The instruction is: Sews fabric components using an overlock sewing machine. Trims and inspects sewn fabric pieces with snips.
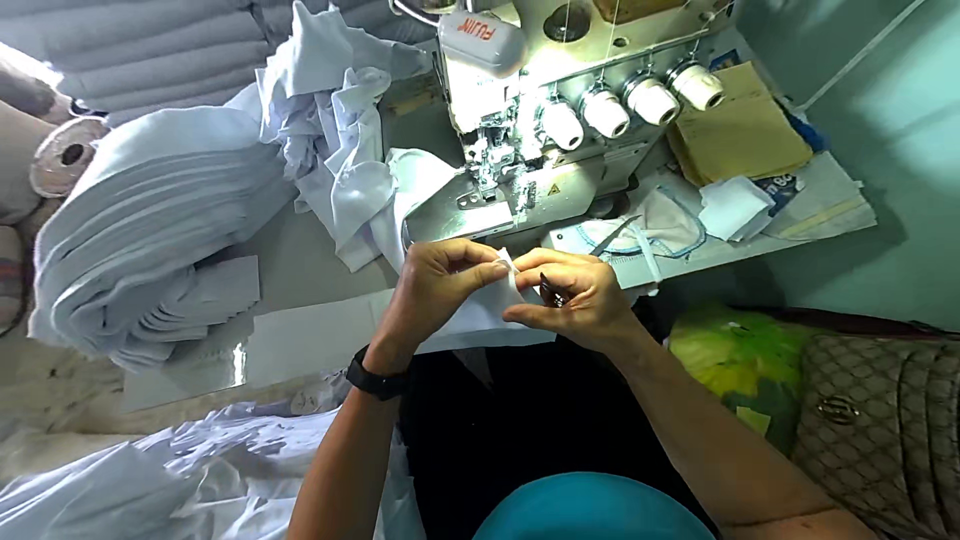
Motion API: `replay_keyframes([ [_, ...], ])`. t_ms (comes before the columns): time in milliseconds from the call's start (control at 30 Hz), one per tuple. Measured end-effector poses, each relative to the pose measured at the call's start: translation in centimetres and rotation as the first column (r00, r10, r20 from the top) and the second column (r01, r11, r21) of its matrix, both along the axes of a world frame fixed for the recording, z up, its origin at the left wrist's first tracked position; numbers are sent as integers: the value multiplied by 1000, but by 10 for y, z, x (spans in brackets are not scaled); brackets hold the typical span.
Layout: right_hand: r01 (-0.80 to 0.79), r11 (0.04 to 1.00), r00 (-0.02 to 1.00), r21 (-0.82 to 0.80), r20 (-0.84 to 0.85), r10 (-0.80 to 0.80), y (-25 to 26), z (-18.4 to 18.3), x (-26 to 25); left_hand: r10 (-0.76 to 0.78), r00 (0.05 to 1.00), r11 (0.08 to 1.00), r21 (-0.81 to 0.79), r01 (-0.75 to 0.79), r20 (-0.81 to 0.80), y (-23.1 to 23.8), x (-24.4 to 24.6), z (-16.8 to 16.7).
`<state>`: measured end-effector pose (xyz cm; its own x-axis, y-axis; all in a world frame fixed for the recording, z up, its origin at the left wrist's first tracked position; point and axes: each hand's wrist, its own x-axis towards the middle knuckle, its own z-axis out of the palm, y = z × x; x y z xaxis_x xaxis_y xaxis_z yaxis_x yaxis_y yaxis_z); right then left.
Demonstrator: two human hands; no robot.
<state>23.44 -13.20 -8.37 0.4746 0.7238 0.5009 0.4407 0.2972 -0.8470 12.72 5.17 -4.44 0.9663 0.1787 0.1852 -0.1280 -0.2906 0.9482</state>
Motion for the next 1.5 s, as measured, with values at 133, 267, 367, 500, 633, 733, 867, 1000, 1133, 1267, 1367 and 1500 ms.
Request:
replay_keyframes([
  [133,41,999,998,16,-40,-40,-4,-5,-1,123,990,992,-20,-122,68,1,-2,6],
  [267,55,998,982,17,-184,-51,-5,-7,0,212,967,973,-118,-196,144,-3,2,-3],
  [367,66,998,920,16,-389,-55,3,-7,-7,271,944,956,-163,-242,189,-3,6,-9],
  [500,207,978,892,3,-412,-187,22,-11,-11,197,929,959,138,-249,313,9,22,-6],
  [633,372,925,867,-76,-327,-375,35,-24,-12,104,932,833,482,-272,347,26,42,-13],
  [733,408,912,893,-46,-188,-409,32,-33,-16,118,949,612,732,-300,291,12,42,-8],
  [867,439,898,898,-16,-12,-439,30,-33,-12,306,896,312,855,-414,322,-34,24,-32],
  [1000,473,880,880,-35,72,-470,37,-26,-5,326,896,463,775,-430,302,-24,25,-41],
  [1133,497,867,851,-26,211,-481,46,-17,7,281,937,582,740,-337,206,-3,33,-26],
  [1267,591,806,758,-41,371,-537,57,-13,19,230,970,670,710,-218,81,31,44,-7],
  [1367,601,797,748,-55,389,-537,55,-11,15,272,962,728,645,-230,37,58,70,-2],
  [1500,409,908,912,-94,40,-407,28,-28,3,336,941,821,477,-314,41,94,93,-11],
])
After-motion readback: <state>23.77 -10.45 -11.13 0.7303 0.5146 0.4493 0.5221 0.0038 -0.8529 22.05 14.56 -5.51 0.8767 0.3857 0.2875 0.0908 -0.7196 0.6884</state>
